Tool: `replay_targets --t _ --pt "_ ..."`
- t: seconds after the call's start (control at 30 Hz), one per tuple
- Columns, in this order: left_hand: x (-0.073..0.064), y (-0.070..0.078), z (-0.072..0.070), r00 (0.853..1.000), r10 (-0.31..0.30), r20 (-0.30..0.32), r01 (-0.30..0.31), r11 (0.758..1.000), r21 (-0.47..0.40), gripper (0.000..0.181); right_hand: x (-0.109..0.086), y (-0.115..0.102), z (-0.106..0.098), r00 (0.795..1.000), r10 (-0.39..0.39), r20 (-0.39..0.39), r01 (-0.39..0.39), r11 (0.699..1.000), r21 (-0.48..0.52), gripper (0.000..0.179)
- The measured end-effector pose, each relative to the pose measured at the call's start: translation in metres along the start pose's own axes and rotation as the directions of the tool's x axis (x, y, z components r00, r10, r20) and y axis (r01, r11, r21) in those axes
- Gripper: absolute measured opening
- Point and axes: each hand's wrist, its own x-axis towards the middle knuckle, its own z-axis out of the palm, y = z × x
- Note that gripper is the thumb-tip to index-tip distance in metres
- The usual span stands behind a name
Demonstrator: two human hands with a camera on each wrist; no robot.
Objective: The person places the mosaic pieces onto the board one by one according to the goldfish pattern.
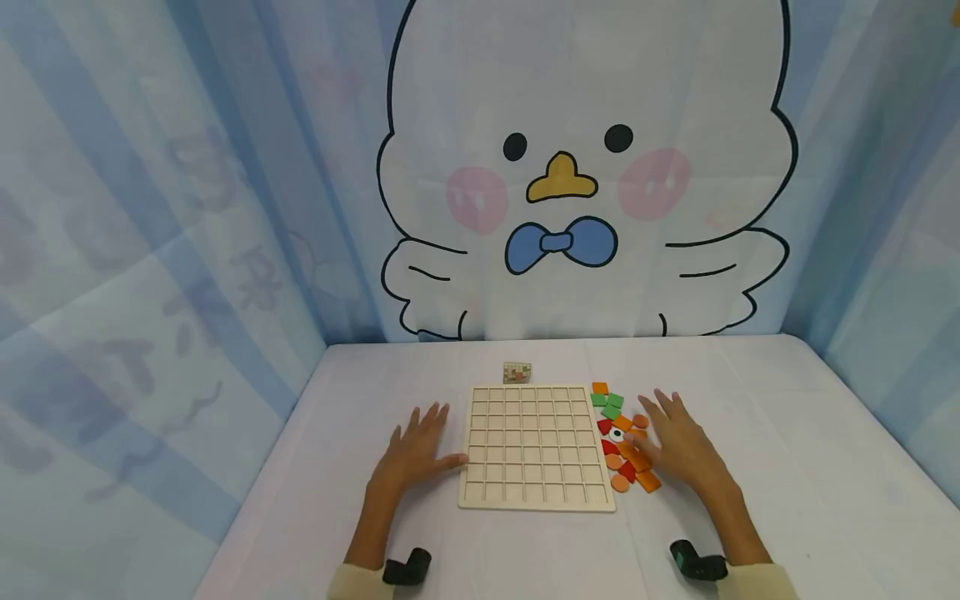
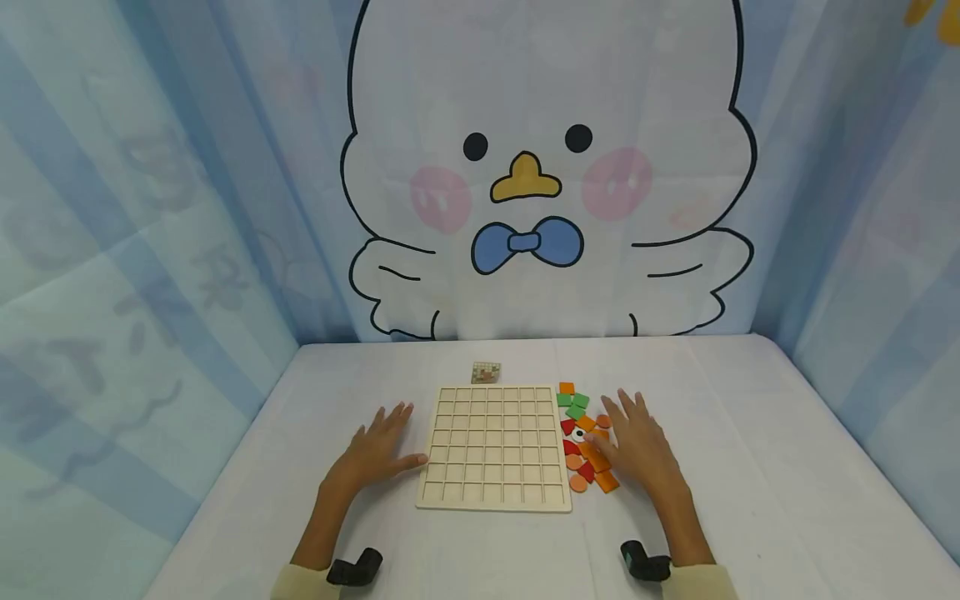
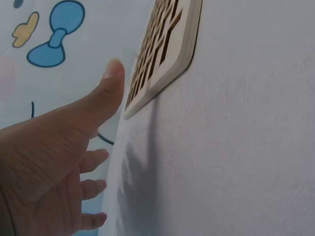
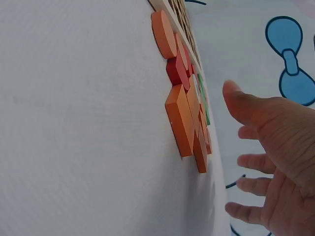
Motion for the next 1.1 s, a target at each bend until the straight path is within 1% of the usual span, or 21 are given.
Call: replay_targets --t 0.13,0.2,0.27,0.37,0.47,0.6,0.77,0.9,1.1 --pt "-0.008 0.009 0.002 0.994 0.086 0.071 -0.078 0.992 -0.100 0.101 0.005 0.000 0.001 0.998 0.057 -0.032 -0.053 0.993 0.105 0.051" --pt "-0.010 0.013 0.004 0.990 0.111 0.087 -0.098 0.985 -0.142 0.105 0.007 0.002 0.001 0.996 0.068 -0.058 -0.059 0.988 0.143 0.042" --pt "-0.012 0.016 0.008 0.988 0.124 0.092 -0.106 0.978 -0.180 0.108 0.009 0.004 0.001 0.995 0.075 -0.064 -0.063 0.983 0.170 0.037" --pt "-0.015 0.019 0.017 0.987 0.138 0.076 -0.117 0.966 -0.230 0.116 0.010 0.006 0.003 0.995 0.071 -0.065 -0.058 0.981 0.185 0.034" --pt "-0.018 0.020 0.025 0.986 0.159 0.043 -0.144 0.959 -0.244 0.121 0.013 0.008 0.005 0.996 0.080 -0.045 -0.069 0.977 0.201 0.031" --pt "-0.022 0.020 0.034 0.986 0.166 0.009 -0.159 0.959 -0.234 0.122 0.015 0.010 0.010 0.995 0.094 -0.037 -0.083 0.972 0.218 0.025" --pt "-0.024 0.022 0.038 0.986 0.164 -0.021 -0.163 0.946 -0.279 0.123 0.018 0.013 0.012 0.994 0.100 -0.036 -0.089 0.967 0.237 0.024" --pt "-0.025 0.024 0.040 0.985 0.168 -0.036 -0.171 0.940 -0.295 0.123 0.020 0.015 0.012 0.993 0.112 -0.022 -0.103 0.963 0.248 0.024" --pt "-0.025 0.025 0.043 0.989 0.137 -0.047 -0.145 0.928 -0.342 0.124 0.023 0.014 0.013 0.991 0.129 -0.023 -0.118 0.958 0.261 0.023"
